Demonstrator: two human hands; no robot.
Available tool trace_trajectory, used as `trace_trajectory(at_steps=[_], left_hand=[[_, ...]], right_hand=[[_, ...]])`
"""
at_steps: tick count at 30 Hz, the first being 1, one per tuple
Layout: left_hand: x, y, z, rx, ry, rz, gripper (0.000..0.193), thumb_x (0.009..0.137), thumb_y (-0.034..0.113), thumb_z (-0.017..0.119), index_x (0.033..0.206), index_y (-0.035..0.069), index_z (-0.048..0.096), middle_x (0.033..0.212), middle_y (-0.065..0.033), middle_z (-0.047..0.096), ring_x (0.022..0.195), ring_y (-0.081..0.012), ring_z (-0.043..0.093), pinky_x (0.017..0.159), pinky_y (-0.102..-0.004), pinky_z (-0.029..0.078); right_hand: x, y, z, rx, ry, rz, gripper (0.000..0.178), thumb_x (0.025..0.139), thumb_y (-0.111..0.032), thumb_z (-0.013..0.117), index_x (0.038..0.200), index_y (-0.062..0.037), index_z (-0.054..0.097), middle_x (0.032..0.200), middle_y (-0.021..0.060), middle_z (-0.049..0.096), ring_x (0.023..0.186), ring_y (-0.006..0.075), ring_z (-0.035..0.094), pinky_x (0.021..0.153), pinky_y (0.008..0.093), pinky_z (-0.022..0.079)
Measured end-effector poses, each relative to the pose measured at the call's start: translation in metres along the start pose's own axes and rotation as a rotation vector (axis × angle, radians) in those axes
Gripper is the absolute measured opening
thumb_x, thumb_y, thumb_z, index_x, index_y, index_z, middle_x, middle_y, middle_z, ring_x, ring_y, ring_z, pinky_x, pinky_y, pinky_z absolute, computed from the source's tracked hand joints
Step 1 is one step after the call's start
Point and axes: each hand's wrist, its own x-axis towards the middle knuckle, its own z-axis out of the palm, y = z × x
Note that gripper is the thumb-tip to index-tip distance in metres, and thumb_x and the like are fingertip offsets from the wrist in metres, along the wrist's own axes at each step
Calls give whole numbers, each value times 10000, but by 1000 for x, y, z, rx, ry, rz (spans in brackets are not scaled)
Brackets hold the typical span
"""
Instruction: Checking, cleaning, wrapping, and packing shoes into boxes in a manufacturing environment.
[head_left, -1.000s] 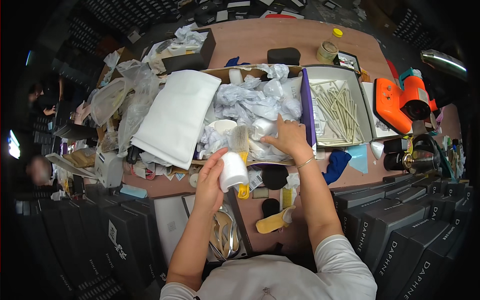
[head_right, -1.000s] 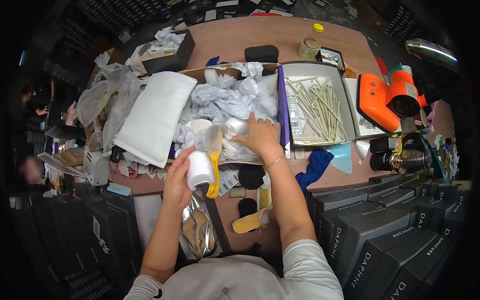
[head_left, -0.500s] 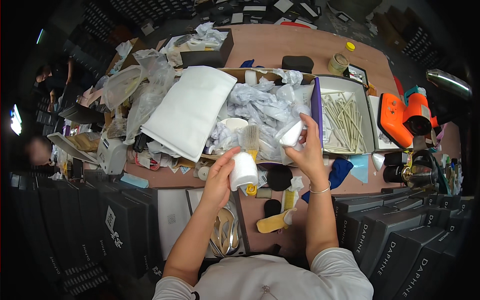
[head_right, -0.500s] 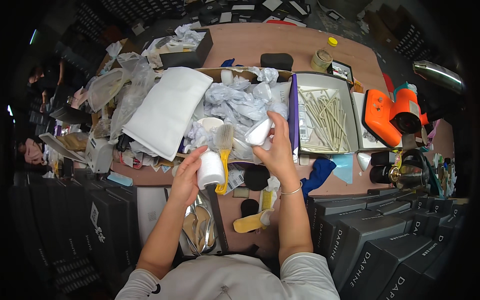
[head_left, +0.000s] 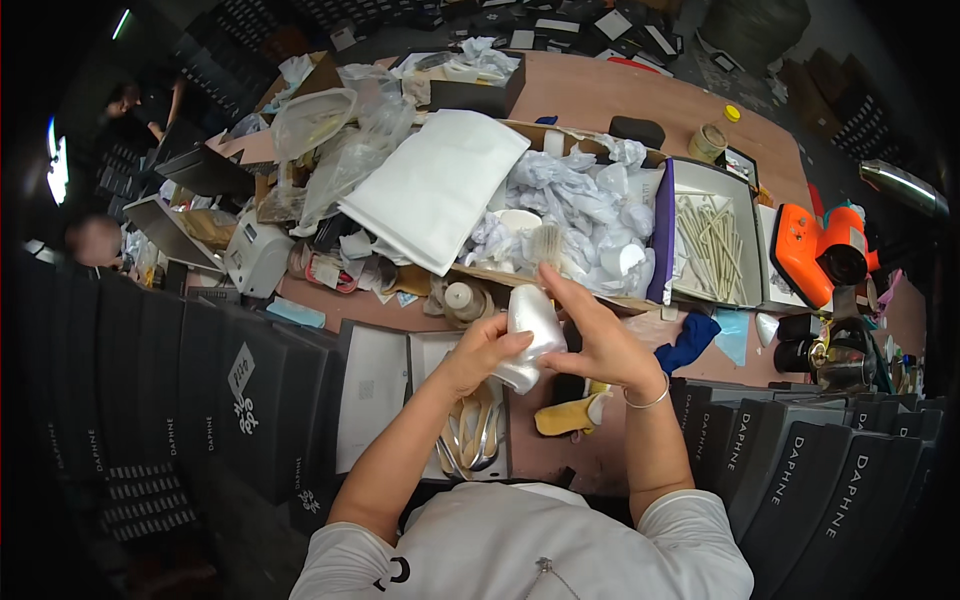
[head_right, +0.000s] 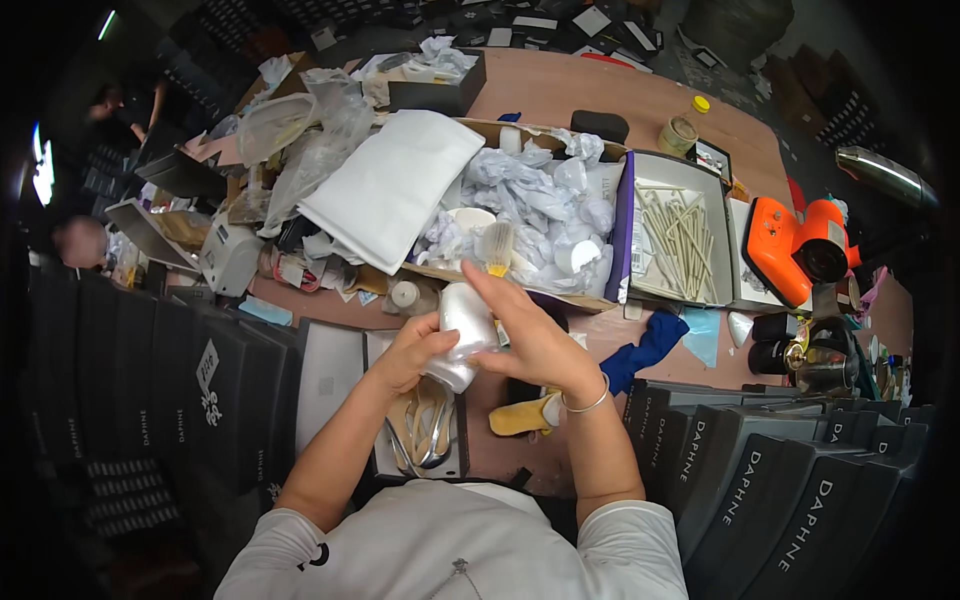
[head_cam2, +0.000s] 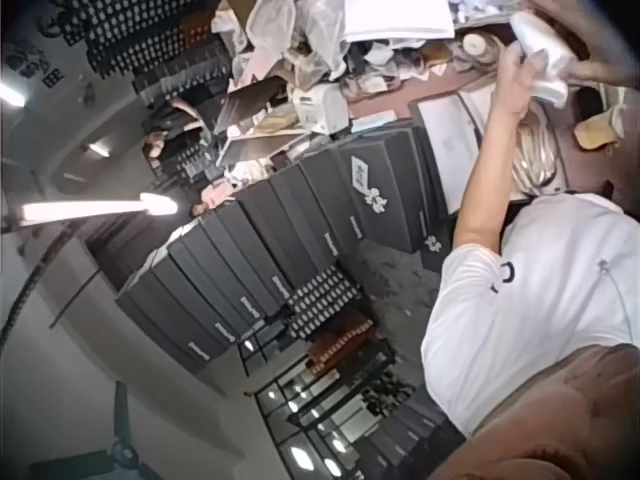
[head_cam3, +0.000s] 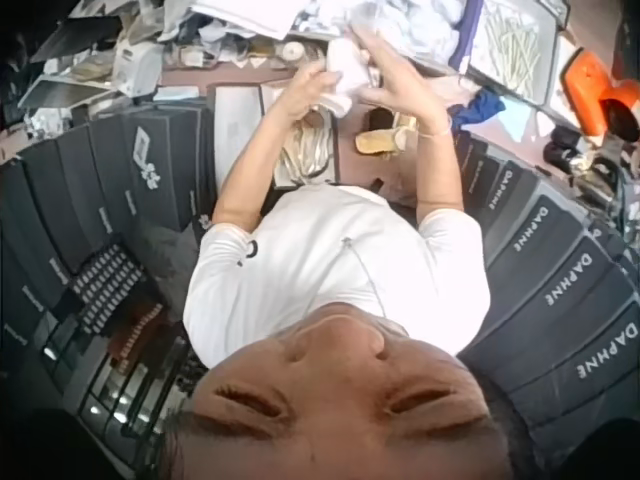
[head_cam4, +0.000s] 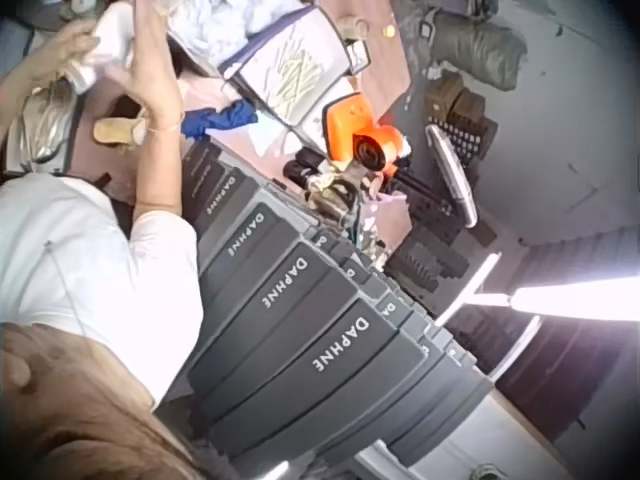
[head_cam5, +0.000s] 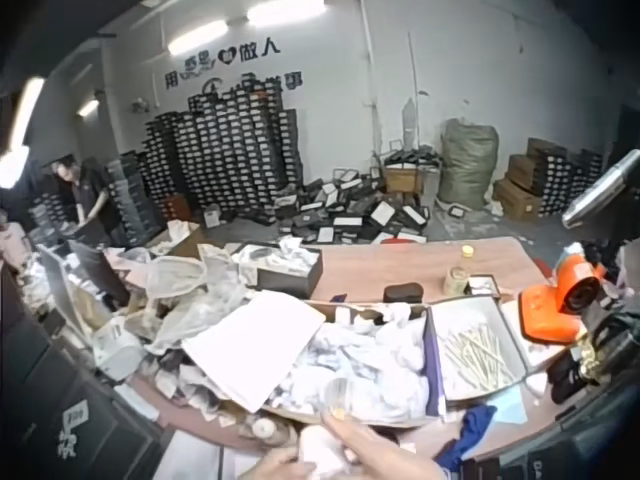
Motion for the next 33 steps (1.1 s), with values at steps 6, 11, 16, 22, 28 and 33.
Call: trace_trajectory(at_steps=[6, 11, 16, 22, 28, 33], left_hand=[[-72, -59, -12, -356, -13, 80, 620, 879, 365, 663, 1316, -21, 450, 1218, -113, 580, 1106, -184, 589, 951, -328, 479], [-110, -87, 4, -581, 121, 99, 554, 961, 452, 526, 1272, -6, 496, 1161, -87, 604, 1056, -157, 603, 898, -312, 496], [-129, -100, 10, -486, 213, 30, 641, 1015, 533, 263, 1258, -5, 516, 1106, -115, 615, 977, -159, 614, 849, -286, 499], [-159, -117, -11, 54, 324, 51, 400, 1029, 334, 406, 1203, 13, 571, 1004, -75, 638, 905, -150, 631, 793, -267, 499], [-202, -142, -6, 828, 252, 0, 512, 863, 262, 662, 1297, 26, 531, 1099, -176, 593, 1019, -304, 601, 866, -358, 480], [-177, -135, 19, 1098, 225, -41, 497, 853, 280, 658, 1256, 25, 519, 1235, -177, 518, 1023, -373, 597, 846, -429, 499]], right_hand=[[-45, 4, 65, 318, -23, 75, 994, 662, -123, 864, 1481, -78, 302, 1413, 121, 449, 1192, 218, 523, 986, 353, 438], [-70, -15, 91, 127, 8, 78, 461, 772, -53, 723, 1217, -20, 603, 1235, 113, 566, 1017, 191, 596, 861, 296, 497], [-109, 3, 114, 101, 341, 200, 354, 796, -58, 693, 1135, 16, 625, 1073, 106, 623, 907, 175, 624, 792, 267, 506], [-145, 12, 119, -128, 366, 251, 308, 798, -35, 673, 1101, 11, 634, 991, 114, 637, 837, 176, 620, 723, 271, 494], [-150, 1, 158, -84, 244, 321, 281, 784, -93, 713, 1034, 14, 645, 954, 116, 638, 814, 204, 620, 721, 296, 503], [-98, 32, 195, -299, 198, 173, 282, 751, -97, 699, 1002, 13, 632, 948, 155, 620, 835, 314, 621, 744, 362, 512]])
